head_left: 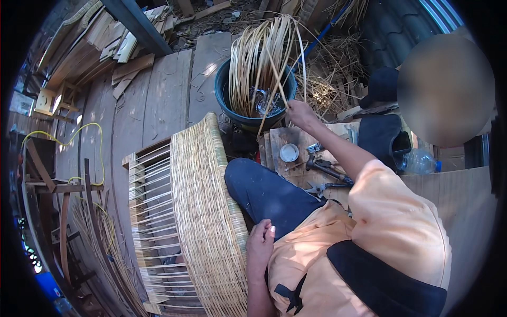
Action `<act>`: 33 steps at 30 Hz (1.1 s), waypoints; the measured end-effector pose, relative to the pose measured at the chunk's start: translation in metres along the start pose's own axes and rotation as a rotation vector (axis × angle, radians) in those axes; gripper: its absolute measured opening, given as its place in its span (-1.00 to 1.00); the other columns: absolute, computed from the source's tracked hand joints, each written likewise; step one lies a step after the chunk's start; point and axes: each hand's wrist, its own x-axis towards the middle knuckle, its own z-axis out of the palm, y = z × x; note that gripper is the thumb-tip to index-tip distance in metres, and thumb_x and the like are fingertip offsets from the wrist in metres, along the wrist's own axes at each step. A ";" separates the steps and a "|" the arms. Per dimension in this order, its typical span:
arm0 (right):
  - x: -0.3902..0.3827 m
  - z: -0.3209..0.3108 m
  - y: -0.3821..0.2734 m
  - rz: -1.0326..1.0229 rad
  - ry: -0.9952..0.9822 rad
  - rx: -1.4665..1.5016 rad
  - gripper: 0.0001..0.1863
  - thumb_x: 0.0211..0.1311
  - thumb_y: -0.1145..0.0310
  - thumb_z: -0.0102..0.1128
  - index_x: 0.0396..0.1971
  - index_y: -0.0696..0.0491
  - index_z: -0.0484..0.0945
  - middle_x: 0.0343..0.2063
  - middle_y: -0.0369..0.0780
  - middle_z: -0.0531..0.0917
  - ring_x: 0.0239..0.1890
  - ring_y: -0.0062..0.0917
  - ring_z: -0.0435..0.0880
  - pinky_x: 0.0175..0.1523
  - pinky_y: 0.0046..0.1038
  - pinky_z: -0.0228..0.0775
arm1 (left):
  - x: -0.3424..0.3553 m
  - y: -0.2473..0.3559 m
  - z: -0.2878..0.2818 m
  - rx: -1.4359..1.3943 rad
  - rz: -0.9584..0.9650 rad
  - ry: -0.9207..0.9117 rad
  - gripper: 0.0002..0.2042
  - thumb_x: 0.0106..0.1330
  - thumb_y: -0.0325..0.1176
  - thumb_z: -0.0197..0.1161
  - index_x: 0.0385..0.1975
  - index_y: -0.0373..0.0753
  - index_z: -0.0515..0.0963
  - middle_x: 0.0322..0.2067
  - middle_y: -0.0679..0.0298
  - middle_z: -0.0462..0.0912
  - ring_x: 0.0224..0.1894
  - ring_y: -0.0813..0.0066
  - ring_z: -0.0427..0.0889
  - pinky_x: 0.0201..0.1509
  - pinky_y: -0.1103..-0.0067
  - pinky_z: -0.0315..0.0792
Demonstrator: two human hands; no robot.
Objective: Weaving rattan strips onto a wooden frame to create a chair component.
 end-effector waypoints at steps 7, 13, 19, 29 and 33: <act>-0.156 -0.055 -0.122 0.386 -0.724 1.498 -0.84 0.26 0.42 -0.10 -0.29 0.20 0.38 -0.53 -0.07 0.60 -0.55 -0.35 0.67 -0.51 -0.46 0.56 | 0.002 0.024 -0.010 -0.338 0.267 0.207 -0.62 0.28 -0.47 -0.06 0.11 -0.37 0.30 0.14 0.12 0.34 0.15 0.35 0.34 0.18 0.53 0.23; -0.217 -0.069 -0.190 0.434 -1.264 1.798 -0.79 0.30 0.37 0.02 -0.18 0.17 0.34 -0.39 -0.12 0.60 -0.43 -0.46 0.66 -0.43 -0.52 0.58 | -0.058 0.014 -0.032 -0.918 0.066 0.228 -0.65 0.27 -0.17 0.10 -0.22 -0.40 0.44 -0.45 0.29 0.49 -0.54 0.59 0.42 -0.45 0.65 0.37; -0.132 -0.019 -0.191 0.484 -0.627 1.812 -0.85 0.35 0.36 -0.17 -0.31 0.07 0.38 -0.41 -0.20 0.56 -0.28 -0.46 0.60 -0.13 -0.44 0.52 | -0.269 -0.098 -0.151 -0.088 -0.480 0.701 -0.83 0.17 -0.39 0.20 -0.58 -0.35 0.52 -0.63 0.40 0.43 -0.59 0.70 0.33 -0.55 0.67 0.21; -0.055 0.041 -0.172 0.322 -0.659 1.636 -0.88 0.30 0.34 0.02 -0.25 0.02 0.45 -0.41 -0.30 0.60 -0.31 -0.48 0.62 -0.32 -0.52 0.52 | -0.503 -0.134 -0.190 0.581 -1.068 1.013 -0.59 0.25 -0.16 0.10 -0.55 -0.49 0.50 -0.69 -0.02 0.49 -0.62 0.25 0.45 -0.44 0.34 0.31; -0.056 0.065 -0.187 0.342 -0.699 1.483 -0.92 0.30 0.37 0.00 -0.29 0.04 0.42 -0.46 -0.31 0.57 -0.38 -0.57 0.59 -0.40 -0.53 0.44 | -0.510 -0.170 -0.179 0.439 -0.956 1.159 -0.52 0.27 -0.06 0.10 -0.66 -0.43 0.49 -0.74 0.12 0.48 -0.65 0.38 0.41 -0.51 0.41 0.27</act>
